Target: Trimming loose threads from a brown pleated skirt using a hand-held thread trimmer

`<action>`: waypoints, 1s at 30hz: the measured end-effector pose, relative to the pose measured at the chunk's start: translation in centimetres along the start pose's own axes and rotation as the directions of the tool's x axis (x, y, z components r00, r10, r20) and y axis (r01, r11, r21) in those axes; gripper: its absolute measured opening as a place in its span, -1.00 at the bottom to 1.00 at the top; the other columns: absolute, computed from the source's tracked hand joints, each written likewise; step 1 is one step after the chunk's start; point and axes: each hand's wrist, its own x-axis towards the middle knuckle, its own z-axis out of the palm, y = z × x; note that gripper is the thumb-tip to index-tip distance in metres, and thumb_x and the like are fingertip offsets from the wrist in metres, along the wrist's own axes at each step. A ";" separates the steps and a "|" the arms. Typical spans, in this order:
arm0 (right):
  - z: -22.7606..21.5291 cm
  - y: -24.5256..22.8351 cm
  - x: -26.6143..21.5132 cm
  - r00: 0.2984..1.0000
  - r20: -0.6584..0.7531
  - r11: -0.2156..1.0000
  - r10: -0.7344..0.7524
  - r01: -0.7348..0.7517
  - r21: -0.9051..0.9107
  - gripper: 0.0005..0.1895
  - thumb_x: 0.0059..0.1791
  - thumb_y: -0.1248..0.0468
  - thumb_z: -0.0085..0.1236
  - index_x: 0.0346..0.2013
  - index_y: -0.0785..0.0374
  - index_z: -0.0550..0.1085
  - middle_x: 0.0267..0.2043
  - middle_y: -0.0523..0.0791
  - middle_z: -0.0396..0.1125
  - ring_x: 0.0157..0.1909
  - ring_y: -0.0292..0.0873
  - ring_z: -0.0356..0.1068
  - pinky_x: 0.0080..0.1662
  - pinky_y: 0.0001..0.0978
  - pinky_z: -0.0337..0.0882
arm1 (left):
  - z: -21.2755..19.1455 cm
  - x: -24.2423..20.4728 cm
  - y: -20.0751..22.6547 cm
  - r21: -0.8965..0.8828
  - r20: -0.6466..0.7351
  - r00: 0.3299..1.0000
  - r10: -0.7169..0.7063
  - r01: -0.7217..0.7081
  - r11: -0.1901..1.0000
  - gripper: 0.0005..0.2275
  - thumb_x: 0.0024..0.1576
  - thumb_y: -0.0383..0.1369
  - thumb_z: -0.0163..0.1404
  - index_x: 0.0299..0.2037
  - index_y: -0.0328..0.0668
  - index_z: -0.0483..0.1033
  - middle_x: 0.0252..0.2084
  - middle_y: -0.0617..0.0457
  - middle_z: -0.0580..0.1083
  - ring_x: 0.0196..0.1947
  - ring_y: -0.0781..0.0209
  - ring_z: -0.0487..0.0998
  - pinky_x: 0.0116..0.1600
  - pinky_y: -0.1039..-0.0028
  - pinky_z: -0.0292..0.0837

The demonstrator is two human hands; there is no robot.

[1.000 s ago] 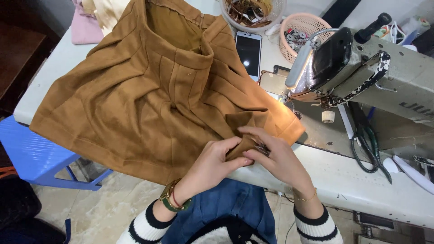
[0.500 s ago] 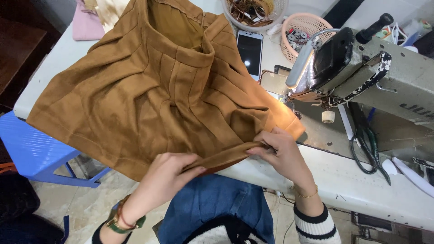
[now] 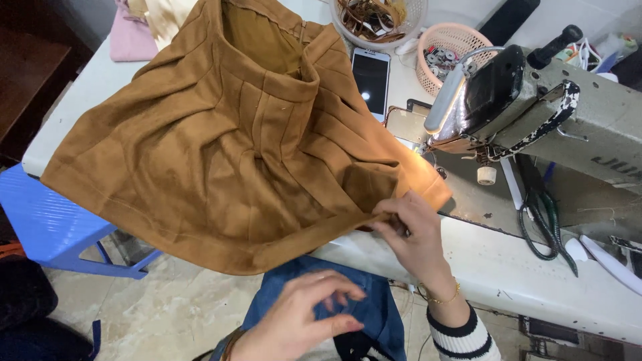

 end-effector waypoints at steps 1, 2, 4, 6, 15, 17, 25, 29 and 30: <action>0.1 -0.4 -0.2 1.000 0.004 1.000 0.003 -0.003 0.000 -0.92 -0.02 0.30 0.28 -0.27 0.15 0.52 -0.45 -0.23 0.31 -0.40 -0.30 0.17 -0.33 -0.53 0.18 | 0.4 0.6 -1.4 -0.004 -0.001 1.000 -0.003 0.003 1.000 -0.75 0.06 -0.15 0.20 -0.12 0.03 0.61 -0.23 0.20 0.55 -0.31 0.34 0.52 -0.20 0.55 0.42; 0.2 -0.8 -0.3 0.991 0.015 0.991 -0.135 0.136 -0.015 -0.93 -0.01 0.38 0.21 -0.32 0.16 0.48 -0.51 -0.23 0.23 -0.44 -0.25 0.10 -0.31 -0.45 0.15 | 0.8 1.1 -2.7 -0.403 0.083 0.989 -0.119 0.142 0.904 -0.62 0.14 -0.12 -0.06 0.04 -0.19 0.49 -0.07 0.01 0.52 -0.26 0.23 0.53 -0.15 0.48 0.49; 0.1 -1.6 0.0 0.959 0.025 0.959 -0.282 0.282 -0.030 -0.87 -0.01 0.46 0.15 -0.37 0.17 0.44 -0.57 -0.23 0.15 -0.48 -0.20 0.03 -0.29 -0.37 0.12 | 0.3 2.8 -2.4 -0.715 0.196 0.963 -0.184 0.269 0.645 -0.47 0.23 -0.08 -0.32 0.20 -0.39 0.37 0.08 -0.17 0.50 -0.22 0.13 0.54 -0.10 0.41 0.55; -0.2 -2.9 0.2 0.872 0.048 0.872 -0.487 0.489 -0.025 -0.87 0.04 0.26 0.12 -0.37 0.22 0.44 -0.57 -0.22 0.06 -0.58 -0.24 -0.04 -0.30 -0.37 0.09 | -1.0 4.4 0.6 -0.914 0.197 0.705 -0.681 0.383 0.132 -0.26 0.08 0.18 -0.25 0.14 -0.45 0.44 -0.12 -0.32 0.53 -0.26 -0.07 0.58 -0.07 0.29 0.55; -0.6 -0.2 -1.2 0.967 0.010 0.923 -0.255 0.247 -0.294 -0.84 0.01 0.43 0.18 -0.43 0.21 0.40 -0.58 -0.25 0.14 -0.55 -0.22 -0.01 -0.32 -0.42 0.11 | -3.6 3.7 1.1 -0.264 -0.675 0.700 -0.234 0.067 0.962 -0.69 0.16 -0.20 0.00 -0.01 -0.20 0.60 0.08 0.06 0.59 0.18 0.24 0.52 0.41 0.42 0.23; 0.1 0.6 -1.2 0.964 -0.061 0.926 -0.259 0.230 -0.300 -0.86 -0.10 0.48 0.21 -0.47 0.20 0.46 -0.64 -0.21 0.16 -0.59 -0.14 0.10 -0.35 -0.37 0.22 | -4.2 4.4 -0.1 -0.290 -0.675 0.705 -0.217 0.016 0.957 -0.73 0.11 -0.24 0.12 -0.05 -0.17 0.64 -0.04 0.07 0.62 0.02 0.28 0.57 0.22 0.39 0.43; 0.0 5.3 -3.0 0.997 -0.070 0.941 0.036 -0.058 -0.334 -0.86 -0.14 0.42 0.20 -0.41 0.20 0.40 -0.56 -0.23 0.22 -0.43 -0.17 0.10 -0.26 -0.32 0.16 | -9.8 4.4 5.4 0.059 0.564 0.803 -0.195 0.196 0.979 -0.59 0.13 -0.08 -0.04 0.15 0.03 0.51 0.03 0.26 0.62 0.05 0.46 0.62 0.13 0.57 0.49; 1.0 5.6 -3.0 0.999 0.020 0.950 0.042 -0.034 -0.310 -0.83 -0.19 0.38 0.22 -0.38 0.19 0.39 -0.56 -0.19 0.19 -0.45 -0.15 0.10 -0.30 -0.31 0.17 | -13.4 8.7 7.3 -0.012 0.315 0.922 0.223 -0.232 0.973 -0.79 0.25 -0.25 -0.07 -0.08 -0.12 0.58 -0.17 0.13 0.62 -0.30 0.41 0.58 -0.19 0.61 0.42; 1.2 5.8 -2.9 0.998 0.033 0.952 0.047 -0.034 -0.303 -0.78 -0.24 0.39 0.21 -0.33 0.19 0.44 -0.56 -0.20 0.23 -0.46 -0.16 0.11 -0.29 -0.33 0.19 | -14.5 10.4 7.8 0.166 0.021 0.953 0.302 -0.301 0.939 -0.78 0.25 -0.26 -0.12 -0.17 -0.15 0.58 -0.22 0.15 0.60 -0.25 0.35 0.61 -0.06 0.53 0.49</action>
